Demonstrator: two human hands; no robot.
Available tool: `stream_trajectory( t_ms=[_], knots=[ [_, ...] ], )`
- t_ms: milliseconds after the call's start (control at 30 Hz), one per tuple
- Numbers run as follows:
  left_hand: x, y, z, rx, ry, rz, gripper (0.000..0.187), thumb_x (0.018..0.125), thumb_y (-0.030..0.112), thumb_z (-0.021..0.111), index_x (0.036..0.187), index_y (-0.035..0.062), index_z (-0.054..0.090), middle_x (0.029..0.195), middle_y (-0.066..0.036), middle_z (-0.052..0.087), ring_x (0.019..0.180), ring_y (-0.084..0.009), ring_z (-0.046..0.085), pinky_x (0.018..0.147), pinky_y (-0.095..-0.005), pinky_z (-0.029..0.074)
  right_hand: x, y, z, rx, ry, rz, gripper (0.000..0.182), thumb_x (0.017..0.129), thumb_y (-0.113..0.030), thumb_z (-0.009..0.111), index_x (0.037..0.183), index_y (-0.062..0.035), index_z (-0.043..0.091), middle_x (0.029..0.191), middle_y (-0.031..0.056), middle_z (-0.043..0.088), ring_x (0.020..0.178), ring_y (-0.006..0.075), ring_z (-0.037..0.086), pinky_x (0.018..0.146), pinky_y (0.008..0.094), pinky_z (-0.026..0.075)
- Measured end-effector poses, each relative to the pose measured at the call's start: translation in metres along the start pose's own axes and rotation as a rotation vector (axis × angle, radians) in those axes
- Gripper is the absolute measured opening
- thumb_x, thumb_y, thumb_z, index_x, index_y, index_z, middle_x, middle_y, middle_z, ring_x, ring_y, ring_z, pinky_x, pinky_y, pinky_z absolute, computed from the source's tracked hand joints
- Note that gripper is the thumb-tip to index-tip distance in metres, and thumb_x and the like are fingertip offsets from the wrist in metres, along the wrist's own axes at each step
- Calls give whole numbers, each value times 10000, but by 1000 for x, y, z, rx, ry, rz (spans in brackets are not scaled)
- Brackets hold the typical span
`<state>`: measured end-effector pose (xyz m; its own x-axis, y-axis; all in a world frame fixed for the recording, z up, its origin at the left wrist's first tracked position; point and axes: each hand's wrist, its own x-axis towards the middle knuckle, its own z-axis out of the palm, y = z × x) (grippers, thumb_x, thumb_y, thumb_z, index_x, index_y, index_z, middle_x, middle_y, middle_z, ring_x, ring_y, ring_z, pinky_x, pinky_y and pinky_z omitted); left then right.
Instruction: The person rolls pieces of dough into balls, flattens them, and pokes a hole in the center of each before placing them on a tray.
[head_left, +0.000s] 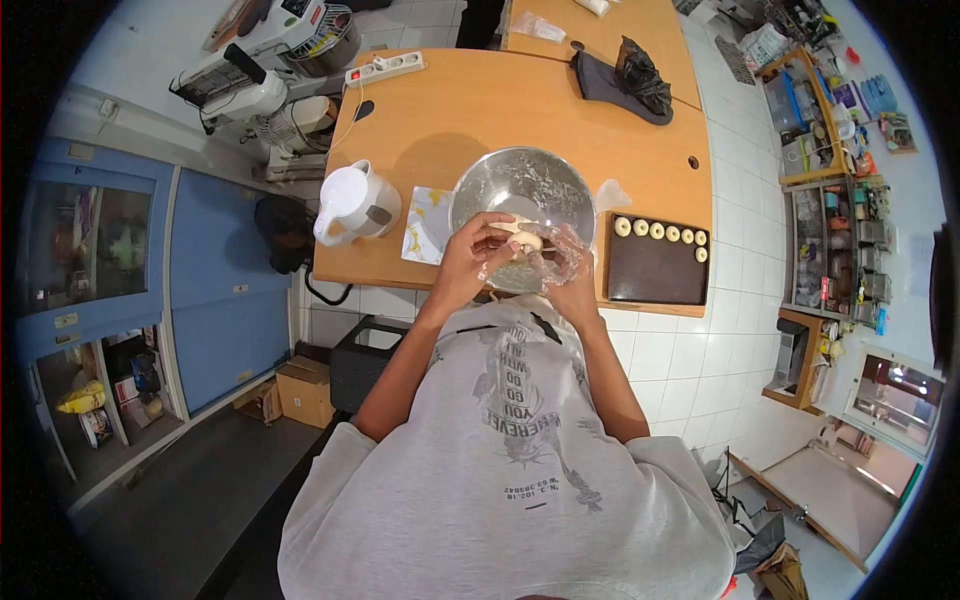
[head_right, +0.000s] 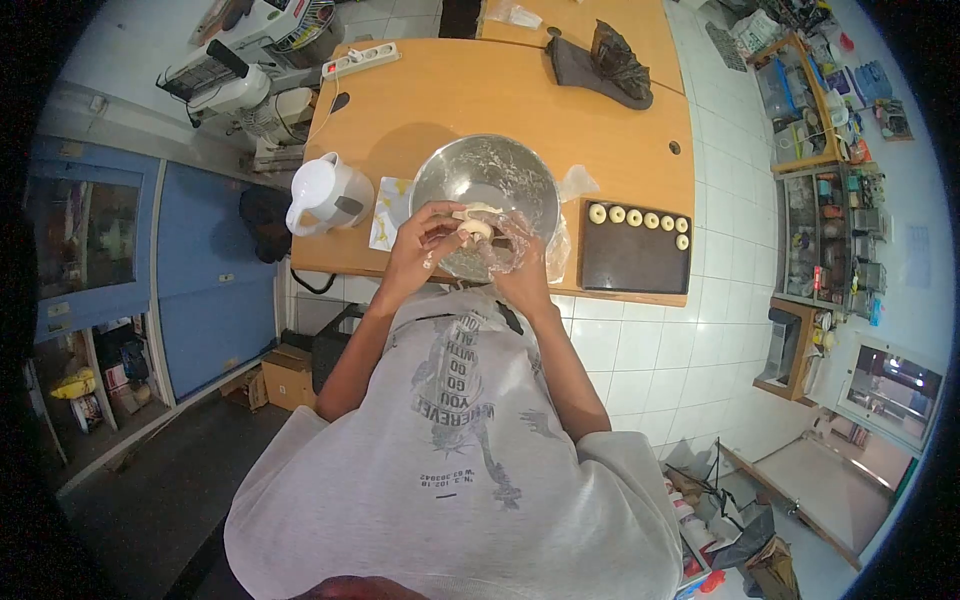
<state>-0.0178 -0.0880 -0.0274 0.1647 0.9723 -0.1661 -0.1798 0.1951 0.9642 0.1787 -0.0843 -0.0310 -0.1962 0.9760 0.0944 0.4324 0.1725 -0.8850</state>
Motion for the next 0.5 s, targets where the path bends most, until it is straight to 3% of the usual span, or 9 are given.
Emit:
stream_trajectory(
  t_ms=[133,200,300,500],
  knots=[
    [3,3,5,-58,6,4,421,952,85,750,1335,30,583,1178,-105,695,1119,-152,650,988,-309,517,2,-6,0,73,-14,23,313,920,1,712,1233,-14,696,1183,120,694,1072,218,692,905,349,571],
    [3,3,10,-55,-10,2,424,951,85,750,1337,26,584,1193,-102,692,1136,-156,643,1001,-318,512,5,-13,7,426,96,177,311,939,-8,701,1248,-32,683,1188,105,698,1073,204,688,908,345,567],
    [2,1,13,-38,-11,28,398,956,69,739,1324,13,596,1197,-99,688,1136,-158,646,991,-318,529,5,-9,11,517,118,247,327,953,-12,693,1277,-39,660,1191,91,698,1067,190,683,909,339,563],
    [-1,-4,5,-52,1,40,323,984,78,710,1283,-19,637,1176,-97,696,1093,-148,658,959,-311,555,4,-23,4,406,9,219,362,936,-23,717,1291,-40,650,1180,100,704,1058,184,687,915,341,559]
  ],
)
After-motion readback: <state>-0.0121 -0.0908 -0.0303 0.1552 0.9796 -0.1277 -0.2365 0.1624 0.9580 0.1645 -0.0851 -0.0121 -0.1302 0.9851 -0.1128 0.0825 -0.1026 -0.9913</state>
